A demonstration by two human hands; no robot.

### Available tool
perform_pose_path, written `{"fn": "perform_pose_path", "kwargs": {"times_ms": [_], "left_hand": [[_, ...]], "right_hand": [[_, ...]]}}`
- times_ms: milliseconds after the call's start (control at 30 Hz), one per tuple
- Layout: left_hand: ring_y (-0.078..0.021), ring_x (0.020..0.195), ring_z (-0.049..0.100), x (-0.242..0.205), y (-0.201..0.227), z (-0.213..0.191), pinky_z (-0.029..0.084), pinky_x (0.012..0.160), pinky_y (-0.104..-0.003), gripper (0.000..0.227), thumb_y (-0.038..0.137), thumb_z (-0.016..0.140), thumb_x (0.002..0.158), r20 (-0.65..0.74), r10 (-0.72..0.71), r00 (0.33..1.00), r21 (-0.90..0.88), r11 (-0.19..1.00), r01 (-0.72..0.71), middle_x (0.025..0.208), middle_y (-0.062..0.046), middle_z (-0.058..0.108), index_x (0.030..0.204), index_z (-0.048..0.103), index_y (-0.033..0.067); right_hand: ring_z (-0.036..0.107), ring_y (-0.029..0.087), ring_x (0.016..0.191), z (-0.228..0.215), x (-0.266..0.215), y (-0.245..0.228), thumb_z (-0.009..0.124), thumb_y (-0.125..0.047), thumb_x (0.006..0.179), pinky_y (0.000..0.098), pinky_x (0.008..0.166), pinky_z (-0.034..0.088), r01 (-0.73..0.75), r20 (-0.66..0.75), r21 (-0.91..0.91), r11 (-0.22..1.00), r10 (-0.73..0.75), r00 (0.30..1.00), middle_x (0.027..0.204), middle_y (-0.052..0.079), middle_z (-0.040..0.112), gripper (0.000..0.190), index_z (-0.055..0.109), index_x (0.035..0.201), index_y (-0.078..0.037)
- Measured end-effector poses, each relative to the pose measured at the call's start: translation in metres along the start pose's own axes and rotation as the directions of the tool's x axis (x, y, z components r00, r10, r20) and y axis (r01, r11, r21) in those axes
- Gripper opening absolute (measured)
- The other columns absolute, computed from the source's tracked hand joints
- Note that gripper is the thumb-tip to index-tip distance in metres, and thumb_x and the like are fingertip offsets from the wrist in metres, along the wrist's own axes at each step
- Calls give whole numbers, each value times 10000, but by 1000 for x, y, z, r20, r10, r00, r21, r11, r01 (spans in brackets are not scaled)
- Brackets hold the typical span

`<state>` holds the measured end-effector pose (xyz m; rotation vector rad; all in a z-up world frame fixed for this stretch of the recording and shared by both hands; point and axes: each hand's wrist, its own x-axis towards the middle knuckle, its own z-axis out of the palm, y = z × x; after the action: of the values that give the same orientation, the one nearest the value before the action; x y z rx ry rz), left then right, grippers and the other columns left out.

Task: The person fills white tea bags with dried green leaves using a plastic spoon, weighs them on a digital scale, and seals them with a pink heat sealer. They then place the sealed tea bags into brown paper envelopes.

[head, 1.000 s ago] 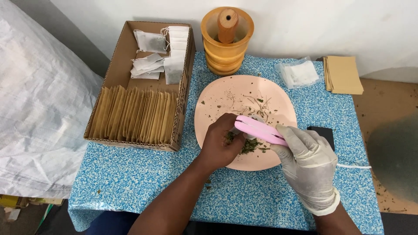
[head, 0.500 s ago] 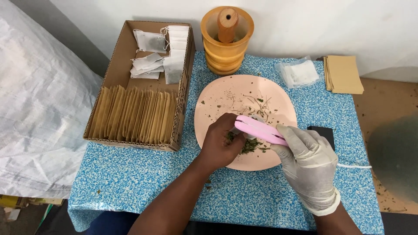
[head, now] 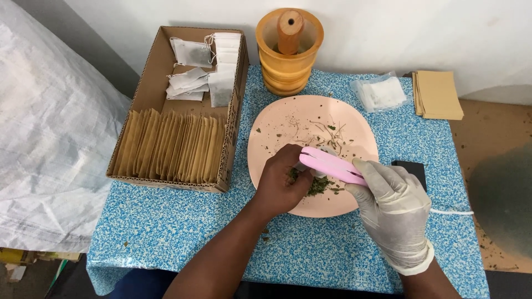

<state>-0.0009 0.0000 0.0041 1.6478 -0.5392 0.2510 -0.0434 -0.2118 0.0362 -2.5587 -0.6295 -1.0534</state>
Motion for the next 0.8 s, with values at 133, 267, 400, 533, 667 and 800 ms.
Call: {"fn": "perform_pose_path", "kwargs": {"times_ms": [133, 267, 400, 533, 667, 800], "left_hand": [[-235, 950, 624, 0, -2, 0, 493, 747, -348, 205, 70, 613, 906, -1, 5, 1000, -15, 1000, -5, 1013, -68, 640, 1104, 645, 117], [-229, 927, 612, -1, -1, 0, 478, 733, -341, 188, 71, 607, 913, 6, 8, 1000, -9, 1000, -8, 997, -66, 630, 1093, 641, 116], [-231, 916, 617, -1, -2, 0, 485, 726, -338, 198, 59, 608, 906, 1, 17, 1000, -7, 1000, -17, 995, -68, 632, 1091, 654, 114], [-225, 926, 616, -1, -1, 1, 484, 730, -335, 191, 67, 608, 917, 4, 22, 1000, -14, 1000, -22, 1005, -60, 638, 1096, 650, 119], [-222, 904, 604, 0, -1, 1, 471, 721, -336, 184, 84, 612, 922, 5, 6, 1000, -10, 1000, -6, 985, -64, 623, 1102, 642, 106], [-227, 912, 615, -1, -4, 1, 478, 726, -344, 184, 105, 619, 925, 1, -2, 1000, 6, 1000, 2, 999, -66, 628, 1107, 639, 114]], "right_hand": [[690, 332, 898, 0, 0, 0, 729, -308, 952, 443, 798, 531, -12, 6, 16, 1000, 12, 1000, 1142, 90, 747, 350, 704, 1229, -96], [690, 332, 895, -1, 1, -1, 720, -315, 955, 441, 801, 530, -7, 5, 11, 1000, 7, 1000, 1139, 91, 747, 345, 710, 1216, -89], [690, 331, 905, 0, -1, 0, 716, -327, 958, 441, 813, 531, -12, 9, -5, 1000, 13, 1000, 1141, 79, 748, 346, 710, 1221, -101], [691, 332, 906, -1, 0, -1, 725, -321, 954, 441, 817, 528, -12, 12, 8, 1000, 12, 1000, 1146, 85, 746, 352, 700, 1231, -105], [693, 340, 908, -1, 1, -1, 734, -308, 949, 453, 819, 541, -9, 8, 10, 1000, 9, 1000, 1141, 99, 748, 356, 706, 1228, -89], [691, 336, 908, -2, 2, -2, 716, -305, 962, 447, 826, 535, -10, 2, 20, 1000, 10, 1000, 1140, 94, 749, 337, 703, 1225, -95]]}}
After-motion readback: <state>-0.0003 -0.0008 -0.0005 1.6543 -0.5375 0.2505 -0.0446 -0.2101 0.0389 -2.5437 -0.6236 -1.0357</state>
